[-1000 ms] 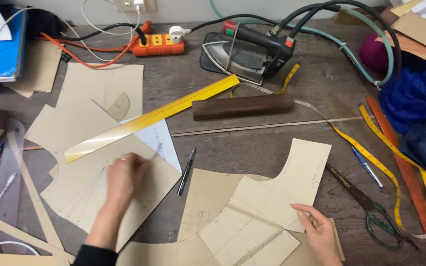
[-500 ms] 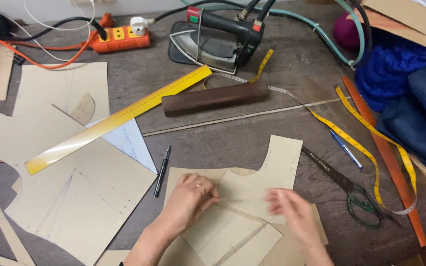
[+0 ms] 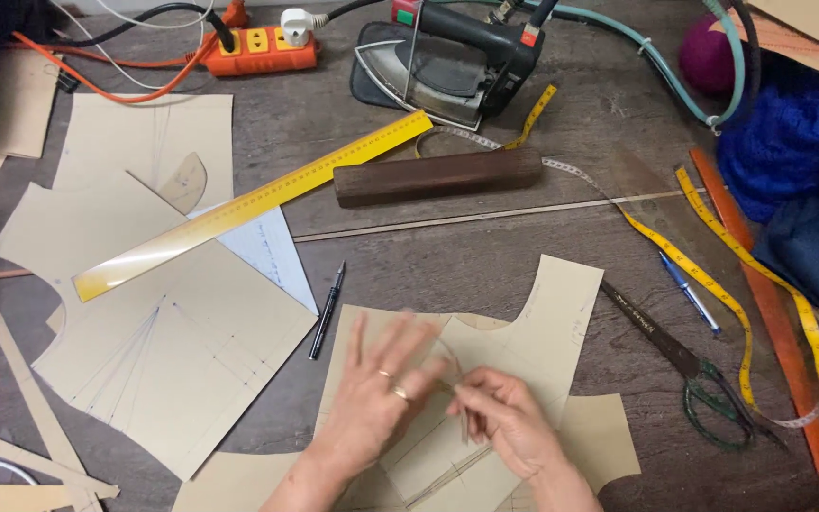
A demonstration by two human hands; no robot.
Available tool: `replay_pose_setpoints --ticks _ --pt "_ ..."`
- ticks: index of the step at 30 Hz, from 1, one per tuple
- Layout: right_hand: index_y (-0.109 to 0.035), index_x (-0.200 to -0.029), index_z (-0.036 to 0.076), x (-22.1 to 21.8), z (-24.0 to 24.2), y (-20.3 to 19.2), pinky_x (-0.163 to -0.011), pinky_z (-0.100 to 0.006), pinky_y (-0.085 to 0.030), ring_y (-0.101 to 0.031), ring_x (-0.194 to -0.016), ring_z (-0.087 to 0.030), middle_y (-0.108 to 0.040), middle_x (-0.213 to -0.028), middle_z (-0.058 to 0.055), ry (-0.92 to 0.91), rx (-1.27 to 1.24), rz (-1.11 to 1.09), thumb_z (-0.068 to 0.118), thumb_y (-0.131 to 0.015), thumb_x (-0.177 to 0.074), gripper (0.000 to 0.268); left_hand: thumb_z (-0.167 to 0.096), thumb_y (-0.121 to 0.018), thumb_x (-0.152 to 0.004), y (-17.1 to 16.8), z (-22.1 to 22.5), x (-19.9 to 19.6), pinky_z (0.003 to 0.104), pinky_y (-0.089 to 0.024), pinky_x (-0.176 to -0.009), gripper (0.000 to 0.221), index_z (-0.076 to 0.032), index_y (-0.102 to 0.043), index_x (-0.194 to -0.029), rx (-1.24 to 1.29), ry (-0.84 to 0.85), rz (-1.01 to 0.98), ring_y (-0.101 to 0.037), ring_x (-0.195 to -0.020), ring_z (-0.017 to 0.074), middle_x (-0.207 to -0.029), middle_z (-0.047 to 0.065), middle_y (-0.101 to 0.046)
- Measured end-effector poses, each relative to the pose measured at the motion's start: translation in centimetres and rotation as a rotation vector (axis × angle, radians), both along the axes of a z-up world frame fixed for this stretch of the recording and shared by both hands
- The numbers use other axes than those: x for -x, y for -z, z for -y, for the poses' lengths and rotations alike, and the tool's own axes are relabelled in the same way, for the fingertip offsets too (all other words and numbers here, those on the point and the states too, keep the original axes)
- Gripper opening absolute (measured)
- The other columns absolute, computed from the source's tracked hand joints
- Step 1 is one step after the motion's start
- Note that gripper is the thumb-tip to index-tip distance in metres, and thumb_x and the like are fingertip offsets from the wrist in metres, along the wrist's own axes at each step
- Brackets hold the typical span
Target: Measuring and marking paper garment patterns using a tape measure and pen on a workbench
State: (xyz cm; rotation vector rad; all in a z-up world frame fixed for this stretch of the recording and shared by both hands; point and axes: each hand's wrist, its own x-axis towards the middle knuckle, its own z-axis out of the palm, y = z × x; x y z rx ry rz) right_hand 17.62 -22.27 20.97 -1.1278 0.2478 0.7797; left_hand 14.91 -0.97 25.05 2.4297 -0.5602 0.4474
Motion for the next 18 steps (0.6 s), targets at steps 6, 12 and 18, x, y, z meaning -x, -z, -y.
replay_pose_setpoints --ticks 6,12,18 --pt "-0.060 -0.087 0.000 -0.9 -0.1 0.7 -0.055 -0.034 -0.058 -0.068 -0.059 -0.025 -0.065 -0.072 -0.016 0.253 0.158 0.088 0.002 -0.069 -0.082 0.011 -0.028 -0.062 -0.087 2.6 1.7 3.5 0.025 -0.051 -0.077 0.020 -0.014 -0.069 -0.099 0.695 -0.419 -0.668 -0.070 -0.085 0.0119 -0.096 -0.001 -0.077" --pt "-0.057 -0.087 -0.001 0.0 -1.2 0.3 -0.065 -0.037 -0.060 -0.070 -0.067 -0.028 -0.068 -0.072 -0.022 0.213 0.095 0.094 0.002 -0.066 -0.083 0.011 -0.025 -0.073 -0.085 3.7 4.1 3.0 0.021 -0.040 -0.056 0.014 -0.011 -0.072 -0.080 0.900 -0.379 -0.911 -0.052 -0.061 0.0022 -0.070 -0.007 -0.068" --pt "-0.065 -0.087 -0.001 -2.4 1.2 -0.5 -0.062 -0.036 -0.059 -0.068 -0.059 -0.024 -0.072 -0.066 -0.019 0.034 0.254 0.254 0.001 -0.071 -0.079 0.010 -0.020 -0.062 -0.089 2.6 2.2 -1.4 0.029 -0.052 -0.072 0.013 -0.010 -0.070 -0.084 0.624 -0.222 -0.684 -0.069 -0.077 0.0149 -0.084 0.002 -0.074"
